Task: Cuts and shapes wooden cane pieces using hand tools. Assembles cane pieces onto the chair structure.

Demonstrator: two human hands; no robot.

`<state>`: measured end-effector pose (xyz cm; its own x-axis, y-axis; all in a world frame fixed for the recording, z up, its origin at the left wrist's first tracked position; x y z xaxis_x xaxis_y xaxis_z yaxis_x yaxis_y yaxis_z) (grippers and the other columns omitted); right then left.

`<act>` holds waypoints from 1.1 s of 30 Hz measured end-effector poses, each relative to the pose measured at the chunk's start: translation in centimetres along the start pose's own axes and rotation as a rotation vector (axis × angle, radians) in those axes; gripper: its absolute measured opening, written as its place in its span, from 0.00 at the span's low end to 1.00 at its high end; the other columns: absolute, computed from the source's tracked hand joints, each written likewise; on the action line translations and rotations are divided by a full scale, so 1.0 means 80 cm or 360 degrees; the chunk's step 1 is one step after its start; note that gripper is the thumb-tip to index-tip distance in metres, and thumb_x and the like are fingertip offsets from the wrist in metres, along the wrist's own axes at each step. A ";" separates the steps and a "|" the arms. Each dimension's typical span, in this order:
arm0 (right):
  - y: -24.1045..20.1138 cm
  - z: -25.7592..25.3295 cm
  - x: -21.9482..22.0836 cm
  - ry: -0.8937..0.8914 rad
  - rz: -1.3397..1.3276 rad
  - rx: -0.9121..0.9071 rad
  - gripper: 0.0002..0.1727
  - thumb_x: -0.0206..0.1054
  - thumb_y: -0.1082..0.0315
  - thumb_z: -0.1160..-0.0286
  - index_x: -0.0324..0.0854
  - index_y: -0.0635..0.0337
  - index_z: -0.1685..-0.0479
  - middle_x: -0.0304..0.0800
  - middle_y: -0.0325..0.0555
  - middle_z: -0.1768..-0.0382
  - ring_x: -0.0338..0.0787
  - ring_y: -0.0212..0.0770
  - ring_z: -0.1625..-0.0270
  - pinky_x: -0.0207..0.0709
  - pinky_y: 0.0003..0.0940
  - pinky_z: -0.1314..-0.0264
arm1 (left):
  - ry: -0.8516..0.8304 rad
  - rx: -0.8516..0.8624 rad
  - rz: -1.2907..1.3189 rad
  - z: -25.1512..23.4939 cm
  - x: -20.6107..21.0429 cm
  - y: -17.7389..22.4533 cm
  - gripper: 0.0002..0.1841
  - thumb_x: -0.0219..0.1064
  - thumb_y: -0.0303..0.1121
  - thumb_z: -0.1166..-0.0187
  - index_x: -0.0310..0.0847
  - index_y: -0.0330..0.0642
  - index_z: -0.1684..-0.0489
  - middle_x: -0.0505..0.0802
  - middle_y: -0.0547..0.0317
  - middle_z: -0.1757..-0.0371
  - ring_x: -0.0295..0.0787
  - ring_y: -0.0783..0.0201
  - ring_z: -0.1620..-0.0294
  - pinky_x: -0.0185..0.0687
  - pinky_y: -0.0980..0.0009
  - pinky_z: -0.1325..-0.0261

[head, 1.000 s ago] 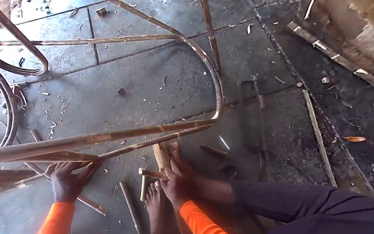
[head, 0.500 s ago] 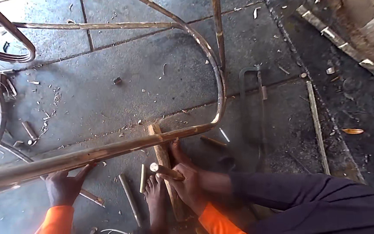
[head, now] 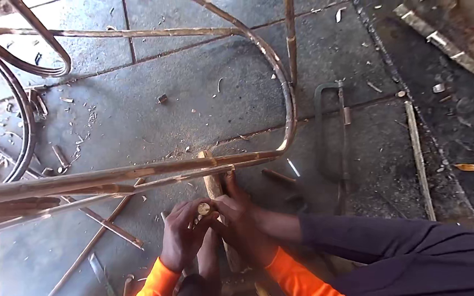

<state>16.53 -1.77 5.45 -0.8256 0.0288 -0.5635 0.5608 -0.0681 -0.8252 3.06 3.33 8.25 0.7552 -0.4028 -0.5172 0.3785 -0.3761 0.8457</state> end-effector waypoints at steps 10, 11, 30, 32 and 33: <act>0.037 -0.092 -0.055 0.0402 0.0216 -0.0146 0.13 0.76 0.57 0.27 0.93 0.60 0.61 0.96 0.47 0.61 0.95 0.45 0.54 0.89 0.45 0.47 | 0.0353 0.0662 -0.0485 -0.058 -0.089 0.121 0.19 0.77 0.29 0.28 0.87 0.40 0.38 0.95 0.53 0.40 0.92 0.53 0.37 0.91 0.52 0.35; 0.044 -0.095 -0.056 0.0395 0.0245 -0.0117 0.14 0.75 0.56 0.26 0.92 0.59 0.65 0.95 0.47 0.65 0.94 0.45 0.58 0.88 0.46 0.50 | 0.0325 0.0706 -0.0597 -0.071 -0.092 0.137 0.17 0.77 0.30 0.28 0.88 0.40 0.40 0.95 0.53 0.42 0.92 0.53 0.37 0.88 0.51 0.33; 0.101 -0.115 -0.021 0.0132 0.0151 -0.0127 0.10 0.77 0.60 0.28 0.96 0.50 0.51 0.98 0.39 0.56 0.94 0.40 0.47 0.76 0.53 0.27 | -0.0920 0.0152 -0.1720 -0.186 0.051 0.093 0.13 0.67 0.45 0.17 0.84 0.46 0.66 0.88 0.54 0.70 0.88 0.50 0.71 0.78 0.53 0.74; 0.100 -0.111 -0.020 0.0053 0.0126 -0.0103 0.13 0.77 0.60 0.28 0.95 0.50 0.48 0.98 0.40 0.52 0.93 0.40 0.44 0.74 0.54 0.25 | -0.0916 0.0138 -0.1705 -0.182 0.051 0.094 0.13 0.67 0.45 0.18 0.85 0.47 0.66 0.88 0.55 0.70 0.89 0.51 0.71 0.79 0.52 0.73; 0.099 -0.107 -0.018 -0.0020 0.0131 -0.0094 0.15 0.77 0.58 0.28 0.94 0.51 0.45 0.98 0.41 0.50 0.93 0.42 0.43 0.73 0.55 0.24 | -0.0916 0.0126 -0.1699 -0.179 0.051 0.094 0.13 0.67 0.46 0.18 0.85 0.47 0.66 0.88 0.55 0.70 0.88 0.51 0.71 0.79 0.52 0.73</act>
<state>22.68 6.21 -0.61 -0.7770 0.0132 -0.6293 0.6292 -0.0109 -0.7771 16.68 10.79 14.40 -0.2721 -0.1634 -0.9483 0.6158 -0.7868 -0.0411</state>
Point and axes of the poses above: each hand's wrist, its own z-axis away from the middle knuckle, its own x-axis out of the palm, y = z × x, the point moved 10 cm from there along -z, towards the middle knuckle
